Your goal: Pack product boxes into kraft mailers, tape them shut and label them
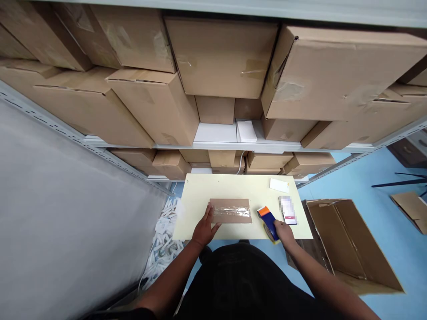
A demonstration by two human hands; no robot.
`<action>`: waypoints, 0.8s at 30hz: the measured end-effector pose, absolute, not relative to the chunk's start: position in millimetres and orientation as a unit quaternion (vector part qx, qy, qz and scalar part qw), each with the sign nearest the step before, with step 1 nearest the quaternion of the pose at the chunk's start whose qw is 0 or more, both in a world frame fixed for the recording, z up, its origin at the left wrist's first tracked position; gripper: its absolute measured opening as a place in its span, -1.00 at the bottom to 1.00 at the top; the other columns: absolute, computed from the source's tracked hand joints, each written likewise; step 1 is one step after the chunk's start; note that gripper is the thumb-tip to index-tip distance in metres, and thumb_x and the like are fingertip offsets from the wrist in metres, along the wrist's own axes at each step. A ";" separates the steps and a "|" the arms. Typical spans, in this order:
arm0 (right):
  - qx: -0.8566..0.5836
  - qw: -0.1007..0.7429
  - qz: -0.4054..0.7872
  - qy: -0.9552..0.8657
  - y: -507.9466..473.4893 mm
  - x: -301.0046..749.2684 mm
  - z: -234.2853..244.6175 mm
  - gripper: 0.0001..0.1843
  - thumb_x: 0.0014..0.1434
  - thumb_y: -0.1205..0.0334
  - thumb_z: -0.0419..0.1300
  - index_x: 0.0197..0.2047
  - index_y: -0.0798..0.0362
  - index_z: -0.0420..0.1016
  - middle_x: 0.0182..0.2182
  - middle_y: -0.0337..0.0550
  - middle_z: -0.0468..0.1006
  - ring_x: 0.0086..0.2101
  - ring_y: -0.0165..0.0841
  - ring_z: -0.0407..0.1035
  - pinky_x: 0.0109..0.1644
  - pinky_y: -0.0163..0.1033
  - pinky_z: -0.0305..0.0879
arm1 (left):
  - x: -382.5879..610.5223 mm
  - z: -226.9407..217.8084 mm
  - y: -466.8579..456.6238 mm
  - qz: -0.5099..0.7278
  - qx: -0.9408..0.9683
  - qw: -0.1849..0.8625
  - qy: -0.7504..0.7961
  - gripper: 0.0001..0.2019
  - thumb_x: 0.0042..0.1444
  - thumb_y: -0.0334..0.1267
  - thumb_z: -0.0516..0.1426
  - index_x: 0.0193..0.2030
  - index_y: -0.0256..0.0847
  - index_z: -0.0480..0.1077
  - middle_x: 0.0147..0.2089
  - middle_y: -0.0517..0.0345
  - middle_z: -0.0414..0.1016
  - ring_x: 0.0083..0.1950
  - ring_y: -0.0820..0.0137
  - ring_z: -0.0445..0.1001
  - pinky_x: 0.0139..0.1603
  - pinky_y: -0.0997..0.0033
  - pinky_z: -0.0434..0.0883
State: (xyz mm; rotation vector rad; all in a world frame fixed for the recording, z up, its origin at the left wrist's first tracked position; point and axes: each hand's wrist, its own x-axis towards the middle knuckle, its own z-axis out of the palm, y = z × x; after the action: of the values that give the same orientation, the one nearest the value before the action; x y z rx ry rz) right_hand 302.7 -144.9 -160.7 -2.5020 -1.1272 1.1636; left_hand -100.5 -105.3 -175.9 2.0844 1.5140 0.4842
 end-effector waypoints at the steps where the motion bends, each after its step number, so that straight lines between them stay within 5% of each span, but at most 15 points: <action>1: -0.834 0.073 0.339 -0.428 -141.8 295.9 -163.9 -0.49 0.33 -0.09 -0.05 -0.27 0.06 0.60 -0.32 0.05 0.67 -0.27 -0.13 0.55 -0.22 -0.17 0.33 | -100.0 -175.2 -105.6 0.181 0.760 0.269 0.563 -0.19 0.38 0.05 0.06 0.60 -0.08 -0.28 0.64 -0.10 -0.36 0.57 0.05 0.02 0.40 0.05 0.33; 7: -0.759 -0.001 0.129 -0.638 -107.5 261.0 -191.8 -0.57 0.33 0.06 0.04 0.00 0.14 0.59 -0.12 0.21 0.64 0.04 0.02 0.45 0.27 0.07 0.12 | -99.8 -172.0 -107.9 0.214 0.681 0.362 0.600 -0.02 0.27 0.00 0.20 0.60 -0.10 -0.36 0.62 -0.12 -0.14 0.56 0.08 0.05 0.48 0.05 0.21; 12: -0.767 0.065 0.112 -0.629 -118.4 252.0 -206.1 -0.43 0.25 0.12 0.09 0.27 0.13 0.45 0.11 0.29 0.53 0.24 0.19 0.25 0.35 0.29 -0.01 | -103.4 -178.6 -110.3 0.263 0.586 0.483 0.595 0.21 0.04 -0.05 0.37 0.60 -0.09 -0.39 0.59 -0.16 -0.05 0.52 0.05 0.15 0.48 0.05 0.19; 17: -0.683 0.180 0.275 -0.652 -140.9 237.5 -213.5 -0.16 0.09 0.19 0.17 0.45 0.12 0.21 0.37 0.17 0.28 0.36 0.05 0.13 0.42 0.12 0.08 | -108.5 -199.0 -109.7 0.267 0.533 0.581 0.554 0.10 0.03 -0.12 0.35 0.59 -0.10 -0.21 0.50 -0.15 0.20 0.47 0.04 0.24 0.44 -0.09 0.21; 24: -0.658 0.249 0.493 -0.511 -132.4 207.8 -217.5 -0.28 0.18 0.04 0.16 0.40 -0.07 0.27 0.19 -0.06 0.54 0.19 -0.08 0.41 0.29 0.05 0.30 | -104.9 -208.1 -104.1 0.282 0.499 0.607 0.550 -0.08 0.13 -0.02 0.28 0.55 -0.06 -0.06 0.45 -0.08 0.27 0.43 0.07 0.27 0.39 -0.04 0.26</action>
State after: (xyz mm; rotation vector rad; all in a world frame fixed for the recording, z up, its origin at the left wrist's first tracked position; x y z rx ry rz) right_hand 207.8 -132.4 -217.5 -1.7928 -1.3919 1.3436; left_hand -104.9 -104.1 -208.1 1.1544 1.2703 0.6528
